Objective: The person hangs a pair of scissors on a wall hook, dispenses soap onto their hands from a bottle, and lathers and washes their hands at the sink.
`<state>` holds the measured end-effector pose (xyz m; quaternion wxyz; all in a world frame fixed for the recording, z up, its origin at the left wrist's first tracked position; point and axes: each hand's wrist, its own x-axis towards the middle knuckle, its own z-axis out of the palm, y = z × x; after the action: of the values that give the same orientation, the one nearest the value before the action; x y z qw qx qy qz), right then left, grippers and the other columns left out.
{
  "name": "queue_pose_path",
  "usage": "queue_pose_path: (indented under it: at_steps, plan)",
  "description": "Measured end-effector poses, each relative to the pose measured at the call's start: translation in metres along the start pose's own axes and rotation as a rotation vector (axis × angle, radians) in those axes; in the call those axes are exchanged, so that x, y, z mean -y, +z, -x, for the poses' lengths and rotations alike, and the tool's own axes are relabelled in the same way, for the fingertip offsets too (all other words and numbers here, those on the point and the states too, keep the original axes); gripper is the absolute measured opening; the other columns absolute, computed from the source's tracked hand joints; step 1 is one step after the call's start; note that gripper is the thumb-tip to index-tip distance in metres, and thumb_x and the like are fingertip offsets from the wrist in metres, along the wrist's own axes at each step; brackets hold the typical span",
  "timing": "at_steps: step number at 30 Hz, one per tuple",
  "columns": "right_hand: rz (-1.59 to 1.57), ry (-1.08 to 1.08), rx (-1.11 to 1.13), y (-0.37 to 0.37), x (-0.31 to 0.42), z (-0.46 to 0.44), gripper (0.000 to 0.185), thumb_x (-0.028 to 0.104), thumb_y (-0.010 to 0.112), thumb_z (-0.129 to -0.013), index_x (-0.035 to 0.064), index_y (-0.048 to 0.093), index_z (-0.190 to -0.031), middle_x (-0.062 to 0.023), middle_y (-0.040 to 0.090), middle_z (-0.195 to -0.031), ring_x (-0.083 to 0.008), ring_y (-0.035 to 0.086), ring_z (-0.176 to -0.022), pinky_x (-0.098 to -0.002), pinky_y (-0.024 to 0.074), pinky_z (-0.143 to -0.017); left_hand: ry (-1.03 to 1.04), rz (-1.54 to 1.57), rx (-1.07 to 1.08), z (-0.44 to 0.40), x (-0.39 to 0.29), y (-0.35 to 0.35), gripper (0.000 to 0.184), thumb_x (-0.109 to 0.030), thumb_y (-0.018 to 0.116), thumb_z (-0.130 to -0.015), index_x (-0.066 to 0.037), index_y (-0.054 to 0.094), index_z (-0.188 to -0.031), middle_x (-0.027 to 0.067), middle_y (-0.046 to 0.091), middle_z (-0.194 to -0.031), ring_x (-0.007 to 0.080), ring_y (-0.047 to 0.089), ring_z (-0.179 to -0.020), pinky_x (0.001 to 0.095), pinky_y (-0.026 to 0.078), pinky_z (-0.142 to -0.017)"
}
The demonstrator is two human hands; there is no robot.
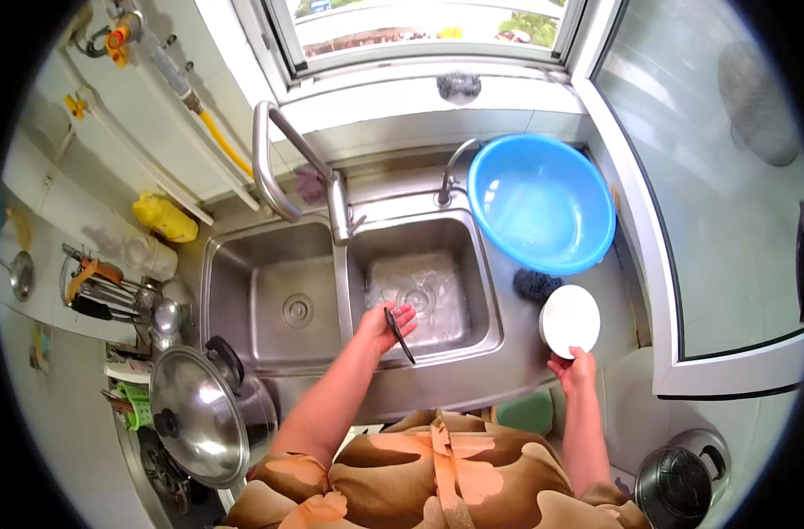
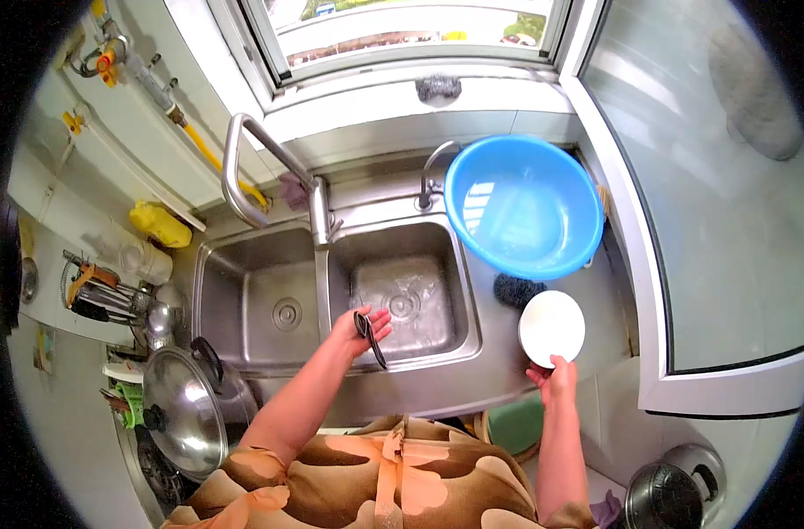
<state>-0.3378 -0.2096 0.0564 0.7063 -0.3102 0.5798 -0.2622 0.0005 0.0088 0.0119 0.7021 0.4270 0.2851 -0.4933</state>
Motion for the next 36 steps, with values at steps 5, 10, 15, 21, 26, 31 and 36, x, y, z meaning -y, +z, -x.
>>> queue_pose_path:
  at_steps: [5, 10, 15, 21, 26, 31, 36]
  plan:
    - [-0.143, 0.067, 0.049, 0.021, 0.002, 0.034, 0.047, 0.045, 0.047, -0.09, 0.0107, 0.041, -0.121, -0.0107, 0.06, -0.094, -0.022, 0.061, -0.075, -0.0362, 0.0524, -0.056, 0.059, 0.064, 0.053, 0.008, -0.003, 0.017, 0.038, -0.014, 0.048, -0.09, -0.011, 0.031, -0.123, 0.0212, 0.057, -0.104, 0.0352, 0.061, -0.091, 0.0543, 0.049, -0.081]
    - [-0.078, 0.296, 0.304, 0.025, -0.021, 0.057, 0.043, 0.041, 0.046, -0.091, 0.0084, 0.045, -0.119, -0.0127, 0.063, -0.099, -0.0193, 0.062, -0.073, -0.0333, 0.0512, -0.056, 0.066, -0.033, 0.169, 0.014, -0.007, 0.024, 0.033, -0.019, 0.046, -0.092, -0.004, 0.038, -0.12, 0.018, 0.059, -0.102, 0.0304, 0.062, -0.092, 0.0487, 0.051, -0.08]
    - [0.469, 0.019, 0.482, 0.086, -0.027, 0.078, 0.033, 0.022, 0.055, -0.089, 0.0057, 0.05, -0.117, -0.0092, 0.064, -0.097, -0.0155, 0.061, -0.072, -0.0288, 0.0517, -0.059, -0.052, 0.075, 0.338, 0.006, -0.009, 0.016, 0.034, -0.023, 0.046, -0.092, 0.005, 0.044, -0.112, 0.017, 0.058, -0.107, 0.0279, 0.06, -0.097, 0.0448, 0.051, -0.082]
    - [0.661, -0.184, 0.656, 0.125, -0.039, 0.076, 0.034, 0.021, 0.06, -0.085, 0.0058, 0.055, -0.116, -0.0064, 0.063, -0.095, -0.0124, 0.061, -0.074, -0.0249, 0.0494, -0.059, -0.113, 0.129, 0.616, 0.044, -0.027, 0.033, 0.031, -0.019, 0.043, -0.094, 0.004, 0.045, -0.114, 0.0157, 0.06, -0.101, 0.0238, 0.062, -0.087, 0.0359, 0.053, -0.069]
    - [0.94, -0.465, 0.615, 0.127, -0.039, 0.084, 0.035, 0.023, 0.061, -0.083, 0.0052, 0.057, -0.113, -0.0081, 0.066, -0.091, -0.0145, 0.063, -0.075, -0.0286, 0.05, -0.068, 0.163, -0.732, 0.053, 0.016, -0.009, 0.01, 0.068, -0.012, 0.049, -0.09, -0.014, 0.005, -0.142, 0.0173, 0.062, -0.094, 0.0215, 0.064, -0.076, 0.0304, 0.05, -0.052]
    - [0.871, -0.411, 0.581, 0.11, -0.053, 0.074, 0.037, 0.024, 0.062, -0.081, 0.0054, 0.057, -0.113, -0.0092, 0.066, -0.089, -0.0176, 0.063, -0.075, -0.0302, 0.0498, -0.07, -0.088, 0.02, 0.603, 0.012, -0.015, 0.006, 0.084, -0.006, 0.052, -0.086, -0.024, -0.009, -0.141, 0.0224, 0.06, -0.105, 0.0256, 0.065, -0.076, 0.0374, 0.053, -0.055]
    - [0.86, -0.461, 0.578, 0.106, -0.055, 0.065, 0.035, 0.021, 0.061, -0.083, 0.0043, 0.057, -0.113, -0.0072, 0.065, -0.088, -0.0146, 0.062, -0.073, -0.0275, 0.0494, -0.066, 0.395, -1.009, 0.105, -0.053, 0.013, -0.033, 0.083, -0.003, 0.051, -0.081, -0.017, -0.001, -0.144, 0.0185, 0.062, -0.102, 0.0238, 0.064, -0.074, 0.0374, 0.051, -0.057]
